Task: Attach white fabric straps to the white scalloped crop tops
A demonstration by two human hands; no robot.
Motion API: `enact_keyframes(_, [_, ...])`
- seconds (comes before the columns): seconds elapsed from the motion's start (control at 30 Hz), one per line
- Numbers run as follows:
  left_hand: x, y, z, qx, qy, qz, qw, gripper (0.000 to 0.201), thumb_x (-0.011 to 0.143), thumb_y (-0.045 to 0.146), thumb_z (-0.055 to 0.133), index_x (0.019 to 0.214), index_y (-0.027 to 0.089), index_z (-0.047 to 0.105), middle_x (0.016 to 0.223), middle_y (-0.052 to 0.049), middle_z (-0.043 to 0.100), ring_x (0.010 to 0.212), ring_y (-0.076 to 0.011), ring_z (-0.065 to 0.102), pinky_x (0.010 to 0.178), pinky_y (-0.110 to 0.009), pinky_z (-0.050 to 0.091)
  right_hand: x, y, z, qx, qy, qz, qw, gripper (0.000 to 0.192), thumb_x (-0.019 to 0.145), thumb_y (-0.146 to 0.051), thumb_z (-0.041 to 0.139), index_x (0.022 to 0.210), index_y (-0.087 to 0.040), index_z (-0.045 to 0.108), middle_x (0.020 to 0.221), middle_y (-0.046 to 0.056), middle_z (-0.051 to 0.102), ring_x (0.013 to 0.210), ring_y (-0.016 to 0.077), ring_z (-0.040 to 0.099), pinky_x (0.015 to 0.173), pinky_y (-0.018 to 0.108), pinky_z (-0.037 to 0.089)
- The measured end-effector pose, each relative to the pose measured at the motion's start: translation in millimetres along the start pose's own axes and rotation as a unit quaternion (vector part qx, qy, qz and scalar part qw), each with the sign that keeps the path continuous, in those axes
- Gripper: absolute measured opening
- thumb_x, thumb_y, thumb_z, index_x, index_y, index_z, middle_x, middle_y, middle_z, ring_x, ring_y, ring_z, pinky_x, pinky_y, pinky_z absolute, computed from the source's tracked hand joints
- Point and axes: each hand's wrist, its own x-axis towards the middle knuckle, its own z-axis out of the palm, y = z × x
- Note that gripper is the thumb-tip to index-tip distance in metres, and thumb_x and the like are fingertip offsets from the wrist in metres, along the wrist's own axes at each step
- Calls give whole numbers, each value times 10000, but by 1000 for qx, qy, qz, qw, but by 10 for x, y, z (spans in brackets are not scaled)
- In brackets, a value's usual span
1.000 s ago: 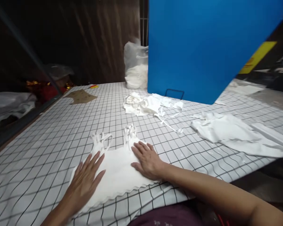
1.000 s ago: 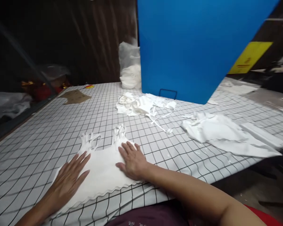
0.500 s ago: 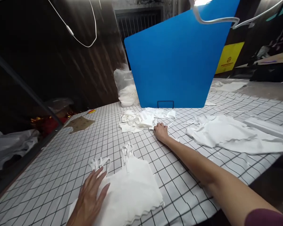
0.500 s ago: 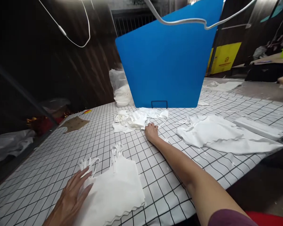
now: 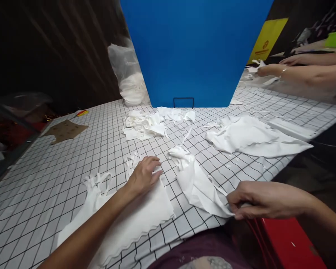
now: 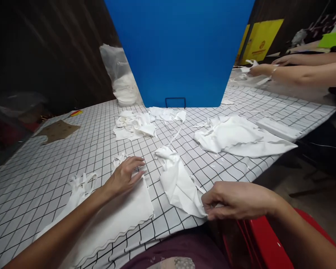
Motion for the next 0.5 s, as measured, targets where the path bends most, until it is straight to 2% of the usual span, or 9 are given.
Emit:
enact_keyframes(0.1, [360,343,205,-50,-4,-8,999,217,943,377,547,950,184,645,983,-102,641,946,-258,603,803,-403,508,-19,-3,129,-4,47,35,998,249,960,-394,508,817,-220,616,721,3,579,650,138,485,597,265,330])
enact_keyframes(0.2, [560,699,460,-69,-18,10,997,303,835,473,690,896,182,632,933,-110,608,915,-295,586,801,-437,493,62,-39,142,-10,80,34,996,252,963,-363,491,793,-209,594,698,4,573,615,134,471,577,264,325])
enact_keyframes(0.27, [601,827,587,-97,-35,-1,995,264,785,416,752,836,191,626,901,-109,601,915,-323,591,819,-470,492,74,-53,137,-20,87,22,996,273,969,-376,484,780,-204,579,677,2,556,591,129,452,561,257,320])
enact_keyframes(0.33, [580,817,613,-173,-47,-50,982,181,825,355,709,780,200,626,862,-98,609,909,-319,605,823,-469,503,24,-26,161,-35,112,16,993,320,973,-425,471,772,-202,582,663,8,545,586,134,459,562,255,333])
enact_keyframes(0.4, [502,691,520,-311,-51,-125,941,164,886,350,636,821,200,655,877,-81,638,896,-276,623,822,-430,526,-64,54,220,-54,162,22,985,384,969,-490,453,763,-201,599,651,20,539,595,148,481,578,262,360])
enact_keyframes(0.43, [440,602,440,-392,-46,-167,903,168,898,357,624,875,197,669,912,-73,656,898,-250,631,827,-403,537,-108,107,257,-62,189,29,980,412,962,-522,450,754,-202,605,644,24,537,598,155,490,586,268,374])
enact_keyframes(0.5, [277,426,254,-541,-10,-261,799,178,869,333,673,962,181,675,971,-63,678,904,-206,645,834,-352,555,-159,211,324,-70,225,36,971,442,934,-575,472,733,-206,612,632,26,534,602,163,501,595,274,396])
